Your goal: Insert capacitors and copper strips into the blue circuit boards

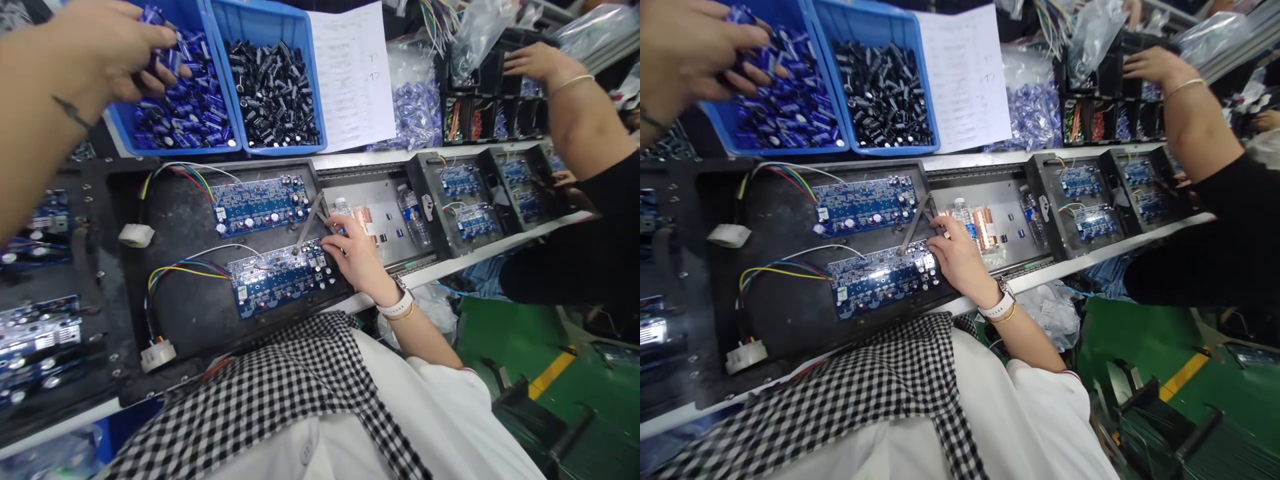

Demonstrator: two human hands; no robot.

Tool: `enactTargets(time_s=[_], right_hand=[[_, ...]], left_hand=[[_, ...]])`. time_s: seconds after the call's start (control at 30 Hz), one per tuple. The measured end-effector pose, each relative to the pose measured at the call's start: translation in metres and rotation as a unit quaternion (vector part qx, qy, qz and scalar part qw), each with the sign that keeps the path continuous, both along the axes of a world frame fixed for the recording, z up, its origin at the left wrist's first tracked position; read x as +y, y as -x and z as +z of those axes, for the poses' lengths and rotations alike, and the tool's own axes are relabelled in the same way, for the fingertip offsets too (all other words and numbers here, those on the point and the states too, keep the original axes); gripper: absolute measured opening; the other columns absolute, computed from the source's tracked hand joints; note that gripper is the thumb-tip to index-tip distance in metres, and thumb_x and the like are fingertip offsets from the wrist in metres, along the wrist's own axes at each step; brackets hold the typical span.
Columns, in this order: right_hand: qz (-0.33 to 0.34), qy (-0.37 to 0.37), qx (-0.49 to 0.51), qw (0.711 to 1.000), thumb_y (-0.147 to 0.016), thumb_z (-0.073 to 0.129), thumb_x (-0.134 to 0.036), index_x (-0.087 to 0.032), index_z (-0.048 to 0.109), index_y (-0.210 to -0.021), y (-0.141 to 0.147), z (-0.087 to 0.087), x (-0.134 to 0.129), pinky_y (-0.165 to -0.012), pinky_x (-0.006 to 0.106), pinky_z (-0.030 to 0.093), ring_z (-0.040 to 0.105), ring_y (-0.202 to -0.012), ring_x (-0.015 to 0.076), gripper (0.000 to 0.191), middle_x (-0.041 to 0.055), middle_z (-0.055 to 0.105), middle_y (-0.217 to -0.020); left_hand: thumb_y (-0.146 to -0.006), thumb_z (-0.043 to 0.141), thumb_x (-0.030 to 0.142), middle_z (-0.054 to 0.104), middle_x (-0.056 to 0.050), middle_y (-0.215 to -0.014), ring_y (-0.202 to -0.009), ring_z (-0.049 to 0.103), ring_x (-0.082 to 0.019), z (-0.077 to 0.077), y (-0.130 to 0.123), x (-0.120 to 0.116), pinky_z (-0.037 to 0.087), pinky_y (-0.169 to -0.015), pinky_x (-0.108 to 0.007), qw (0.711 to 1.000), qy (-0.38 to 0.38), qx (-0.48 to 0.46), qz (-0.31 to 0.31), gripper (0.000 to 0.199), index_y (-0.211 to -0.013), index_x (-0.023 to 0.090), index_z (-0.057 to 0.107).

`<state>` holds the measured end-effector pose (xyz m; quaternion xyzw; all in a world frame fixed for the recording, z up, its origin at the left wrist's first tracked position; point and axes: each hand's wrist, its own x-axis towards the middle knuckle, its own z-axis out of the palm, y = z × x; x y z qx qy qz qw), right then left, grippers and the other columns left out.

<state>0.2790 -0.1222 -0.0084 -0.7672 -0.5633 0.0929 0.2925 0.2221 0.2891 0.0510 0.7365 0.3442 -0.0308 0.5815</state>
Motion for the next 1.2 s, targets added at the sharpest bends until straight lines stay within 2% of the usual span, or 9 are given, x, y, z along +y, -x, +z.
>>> enactTargets(time_s=[0.1, 0.2, 0.4, 0.57, 0.7, 0.77, 0.87, 1.03, 1.2], right_hand=[[-0.008, -0.01, -0.011, 1.0, -0.093, 0.054, -0.014, -0.018, 0.07, -0.092, 0.002, 0.0, -0.001, -0.101, 0.042, 0.049, 0.054, -0.115, 0.0224, 0.017, 0.0101, 0.056, -0.125], [-0.011, -0.015, -0.025, 0.999, -0.091, 0.057, -0.014, -0.017, 0.07, -0.09, 0.003, -0.001, -0.002, -0.103, 0.042, 0.048, 0.054, -0.117, 0.0236, 0.014, 0.0107, 0.058, -0.125], [0.012, 0.008, -0.078, 0.997, -0.087, 0.063, -0.013, -0.018, 0.072, -0.083, 0.0, -0.002, 0.001, -0.101, 0.049, 0.047, 0.055, -0.114, 0.0281, 0.011, 0.0088, 0.062, -0.123], [0.021, -0.029, -0.048, 0.998, -0.088, 0.065, -0.018, -0.022, 0.065, -0.118, 0.025, 0.041, -0.003, -0.104, 0.05, 0.045, 0.053, -0.121, 0.0276, 0.031, 0.0089, 0.062, -0.128], [0.214, -0.013, 0.071, 0.974, -0.096, 0.056, -0.028, -0.03, 0.051, -0.136, 0.068, 0.081, -0.015, -0.102, 0.037, 0.048, 0.058, -0.118, 0.0179, 0.041, 0.0029, 0.064, -0.124], [0.246, 0.027, 0.074, 0.966, -0.099, 0.05, -0.028, -0.025, 0.052, -0.135, 0.083, 0.087, -0.019, -0.094, 0.032, 0.051, 0.062, -0.106, 0.0166, 0.037, 0.0049, 0.067, -0.115], [0.174, 0.056, 0.034, 0.983, -0.101, 0.044, -0.026, -0.019, 0.057, -0.128, 0.086, 0.081, -0.025, -0.088, 0.034, 0.05, 0.06, -0.097, 0.0181, 0.031, 0.0072, 0.067, -0.104], [0.063, 0.062, 0.083, 0.993, -0.095, 0.057, -0.024, -0.021, 0.062, -0.109, 0.075, 0.058, -0.03, -0.078, 0.03, 0.05, 0.061, -0.084, 0.0162, 0.016, 0.0027, 0.067, -0.097], [0.096, 0.056, 0.021, 0.994, -0.096, 0.051, -0.017, -0.022, 0.062, -0.106, 0.075, 0.038, -0.025, -0.094, 0.035, 0.047, 0.061, -0.108, 0.0184, 0.016, 0.0055, 0.067, -0.111]], left_hand=[[-0.092, 0.042, 0.041, 0.048, 0.008, -0.085, -0.048, 0.037, 0.012, 0.027, 0.03, -0.072, 0.009, -0.065, -0.019, 0.997, -0.037, -0.011, 0.063, 0.057, -0.141, 0.012, 0.04], [-0.098, 0.041, 0.04, 0.052, 0.004, -0.069, -0.037, 0.035, 0.004, 0.044, 0.079, -0.15, 0.013, -0.05, -0.01, 0.992, 0.123, 0.012, 0.002, 0.044, -0.123, 0.008, 0.057], [-0.095, 0.045, 0.053, 0.059, -0.004, -0.064, -0.031, 0.031, -0.003, 0.034, 0.16, -0.248, 0.014, -0.029, -0.013, 0.938, 0.339, 0.033, -0.057, 0.044, -0.079, 0.014, 0.057], [-0.095, 0.036, 0.06, 0.054, -0.002, -0.057, -0.03, 0.03, -0.004, 0.019, 0.181, -0.28, 0.013, -0.029, -0.014, 0.909, 0.415, -0.017, -0.025, 0.052, -0.072, 0.017, 0.052], [-0.093, 0.04, 0.059, 0.056, -0.005, -0.055, -0.03, 0.034, -0.006, 0.005, 0.185, -0.297, 0.017, -0.028, -0.015, 0.927, 0.364, -0.03, -0.085, 0.056, -0.065, 0.014, 0.056], [-0.094, 0.044, 0.055, 0.057, -0.006, -0.057, -0.032, 0.037, -0.005, -0.002, 0.187, -0.305, 0.018, -0.029, -0.014, 0.932, 0.349, -0.032, -0.092, 0.055, -0.063, 0.012, 0.059], [-0.095, 0.048, 0.043, 0.061, -0.006, -0.067, -0.034, 0.037, -0.003, -0.012, 0.192, -0.317, 0.018, -0.031, -0.013, 0.897, 0.439, -0.055, 0.026, 0.039, -0.08, 0.012, 0.066], [-0.094, 0.049, 0.02, 0.065, -0.011, -0.091, -0.053, 0.052, -0.007, -0.024, 0.201, -0.328, 0.034, -0.038, -0.012, 0.765, 0.616, -0.05, 0.183, 0.025, -0.111, 0.011, 0.065], [-0.093, 0.055, 0.022, 0.063, -0.009, -0.091, -0.054, 0.051, -0.007, -0.03, 0.208, -0.328, 0.032, -0.037, -0.012, 0.779, 0.613, -0.047, 0.126, 0.027, -0.118, 0.014, 0.061]])
